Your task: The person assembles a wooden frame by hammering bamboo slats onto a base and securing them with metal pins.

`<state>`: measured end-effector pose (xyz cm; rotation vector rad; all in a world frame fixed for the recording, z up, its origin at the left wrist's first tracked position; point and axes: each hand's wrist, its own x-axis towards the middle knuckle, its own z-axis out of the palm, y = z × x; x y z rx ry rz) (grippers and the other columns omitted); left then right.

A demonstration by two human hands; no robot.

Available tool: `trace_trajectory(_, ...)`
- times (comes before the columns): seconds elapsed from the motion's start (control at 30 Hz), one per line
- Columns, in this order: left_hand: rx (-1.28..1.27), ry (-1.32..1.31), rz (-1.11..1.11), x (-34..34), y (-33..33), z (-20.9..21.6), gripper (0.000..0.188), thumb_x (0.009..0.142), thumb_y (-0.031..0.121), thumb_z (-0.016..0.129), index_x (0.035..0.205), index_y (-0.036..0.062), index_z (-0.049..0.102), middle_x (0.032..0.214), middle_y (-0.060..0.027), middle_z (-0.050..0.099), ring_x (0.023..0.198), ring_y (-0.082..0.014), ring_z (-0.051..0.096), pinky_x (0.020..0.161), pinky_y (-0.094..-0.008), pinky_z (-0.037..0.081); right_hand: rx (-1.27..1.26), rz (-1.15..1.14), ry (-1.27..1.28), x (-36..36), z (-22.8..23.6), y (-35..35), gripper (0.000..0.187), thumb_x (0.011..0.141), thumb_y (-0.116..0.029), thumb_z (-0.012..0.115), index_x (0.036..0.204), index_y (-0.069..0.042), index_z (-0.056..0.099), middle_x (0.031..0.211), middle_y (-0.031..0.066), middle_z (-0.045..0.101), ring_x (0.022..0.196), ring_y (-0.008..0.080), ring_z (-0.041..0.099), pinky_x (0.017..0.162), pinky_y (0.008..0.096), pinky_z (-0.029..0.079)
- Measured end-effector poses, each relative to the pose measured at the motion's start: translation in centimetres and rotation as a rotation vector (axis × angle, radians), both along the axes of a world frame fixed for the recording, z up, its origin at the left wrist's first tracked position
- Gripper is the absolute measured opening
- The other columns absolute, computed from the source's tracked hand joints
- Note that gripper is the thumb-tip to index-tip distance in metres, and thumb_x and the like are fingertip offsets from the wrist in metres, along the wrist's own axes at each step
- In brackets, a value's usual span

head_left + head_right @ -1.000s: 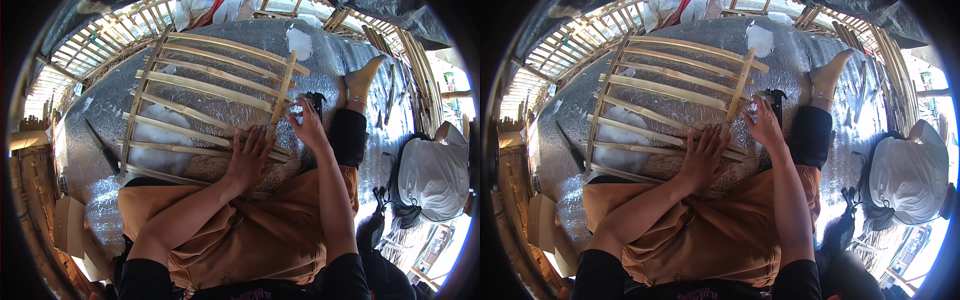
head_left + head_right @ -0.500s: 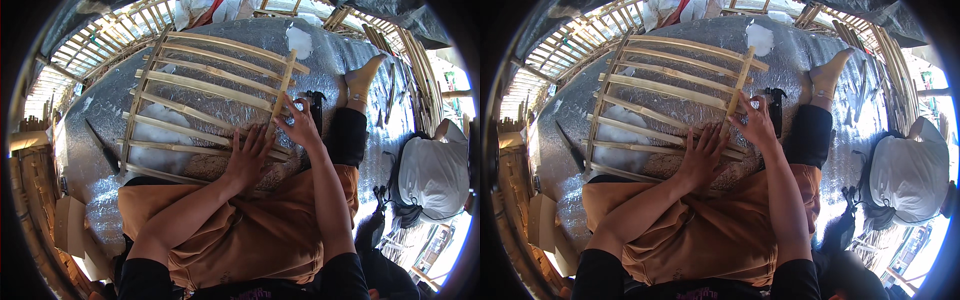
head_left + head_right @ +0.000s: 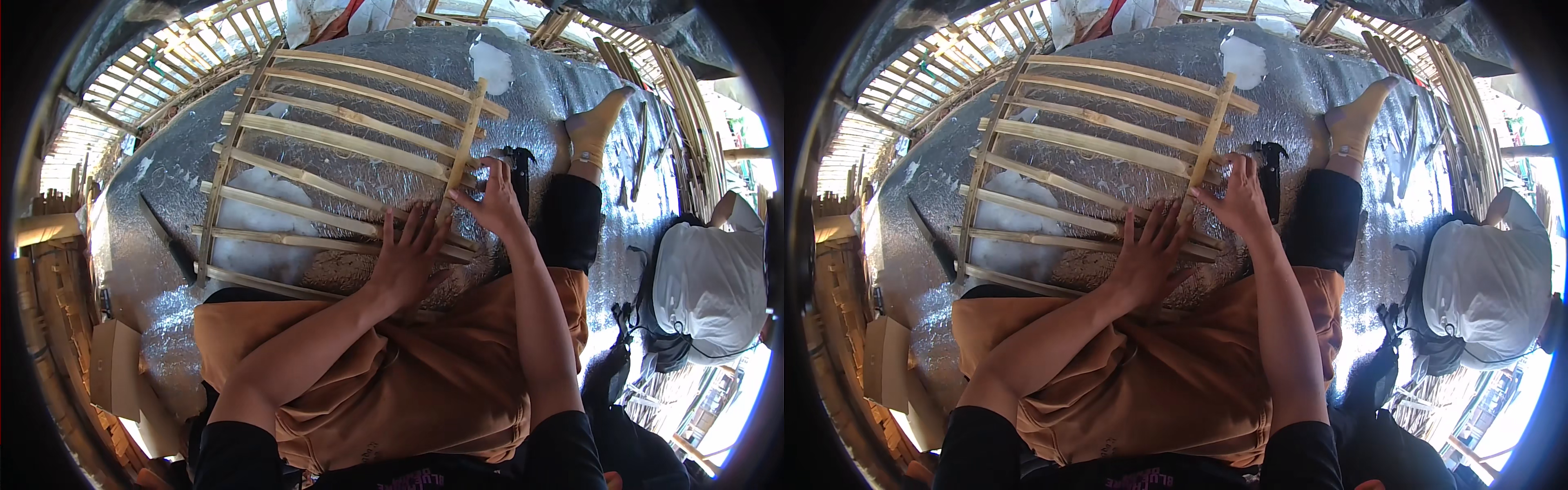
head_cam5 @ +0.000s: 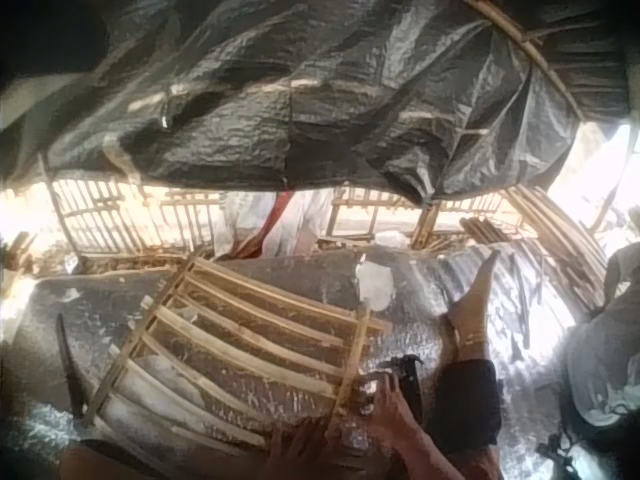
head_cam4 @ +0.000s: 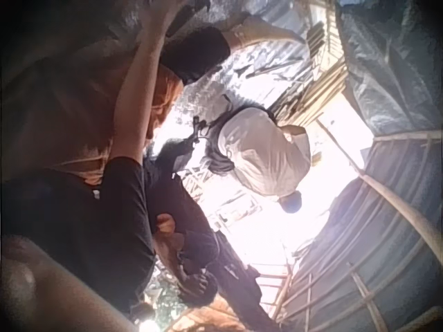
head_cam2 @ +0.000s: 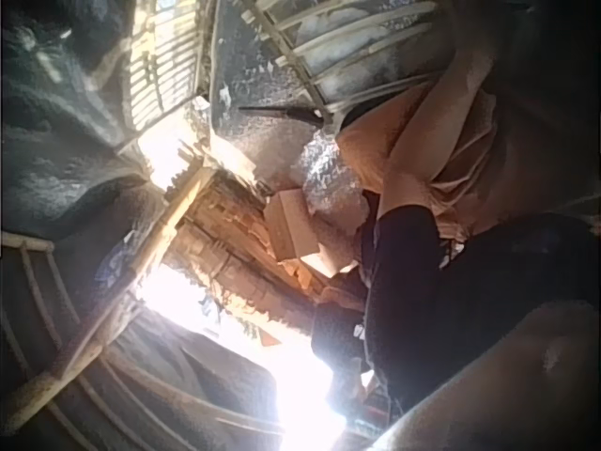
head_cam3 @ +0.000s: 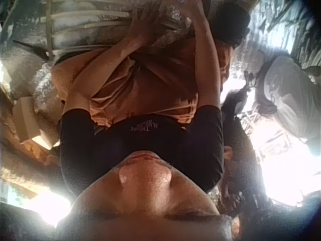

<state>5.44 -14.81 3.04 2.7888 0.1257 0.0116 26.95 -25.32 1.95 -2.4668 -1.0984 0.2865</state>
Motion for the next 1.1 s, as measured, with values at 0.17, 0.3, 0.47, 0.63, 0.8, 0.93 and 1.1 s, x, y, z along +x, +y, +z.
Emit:
trace_trajectory(0.17,-0.136,-0.046,0.074,0.7,0.5,1.1,0.069,0.1,0.032,0.055,0.154,-0.0019,0.03,0.162,-0.0246,0.023,0.15,-0.0429,0.023,0.118,-0.0666,0.016,0.016,-0.03,0.035,-0.2,0.2,-0.1,0.101,0.08,-0.046,0.082,0.149,0.001,0.025,0.14,0.0309,0.043,0.135,0.0465,0.042,0.108,0.051,0.042)
trace_trajectory(0.3,-0.089,-0.103,0.074,0.9,3.3,2.2,0.049,0.098,0.017,0.055,0.141,-0.0047,0.045,0.148,-0.0256,0.04,0.139,-0.0415,0.04,0.114,-0.0578,0.032,0.052,0.004,-0.068,-0.8,1.2,-0.3,0.098,0.084,-0.041,0.08,0.151,0.001,0.022,0.14,0.0319,0.043,0.13,0.0483,0.047,0.106,0.0499,0.045)
trace_trajectory(0.47,0.043,0.129,0.035,-1.9,6.4,4.3,0.039,0.095,0.016,0.059,0.129,-0.0037,0.054,0.135,-0.0216,0.048,0.129,-0.0389,0.048,0.108,-0.0573,0.038,-0.22,-0.04,0.058,-3.3,6.3,-1.1,0.065,0.088,-0.036,0.076,0.134,0.001,0.048,0.137,0.0291,0.052,0.124,0.0446,0.055,0.101,0.0493,0.047)
trace_trajectory(0.63,0.111,0.134,0.034,-3.6,5.8,4.4,0.039,0.095,0.018,0.061,0.127,-0.0026,0.056,0.134,-0.0203,0.049,0.127,-0.0371,0.049,0.106,-0.0586,0.039,-0.409,0.139,0.184,-5.0,6.9,-3.2,0.047,0.088,-0.031,0.075,0.119,0.001,0.061,0.118,0.0242,0.064,0.112,0.0422,0.063,0.095,0.0482,0.051)
trace_trajectory(0.8,0.225,0.086,0.008,-4.1,5.2,4.7,0.039,0.094,0.021,0.063,0.126,-0.0012,0.057,0.133,-0.0193,0.05,0.125,-0.0346,0.05,0.104,-0.0554,0.041,-0.287,0.171,0.239,-5.3,4.7,-3.8,0.045,0.085,-0.03,0.078,0.114,0.0,0.064,0.104,0.0237,0.069,0.102,0.0417,0.066,0.088,0.0481,0.052)
trace_trajectory(0.93,0.161,0.169,0.015,-3.9,4.2,6.8,0.043,0.092,0.022,0.065,0.127,-0.0006,0.057,0.133,-0.019,0.051,0.127,-0.0342,0.05,0.104,-0.056,0.041,-0.278,0.155,0.216,-5.2,4.1,-4.1,0.042,0.085,-0.03,0.077,0.111,0.0,0.065,0.101,0.0238,0.07,0.099,0.042,0.067,0.085,0.048,0.052)
trace_trajectory(1.1,0.229,0.166,0.023,-6.6,2.4,3.5,0.048,0.087,0.011,0.062,0.132,-0.001,0.055,0.133,-0.0188,0.051,0.129,-0.0353,0.048,0.106,-0.0592,0.039,-0.252,0.174,0.26,-4.9,3.0,-4.1,0.052,0.081,-0.039,0.08,0.115,-0.002,0.064,0.108,0.0221,0.071,0.104,0.0417,0.066,0.089,0.049,0.052)
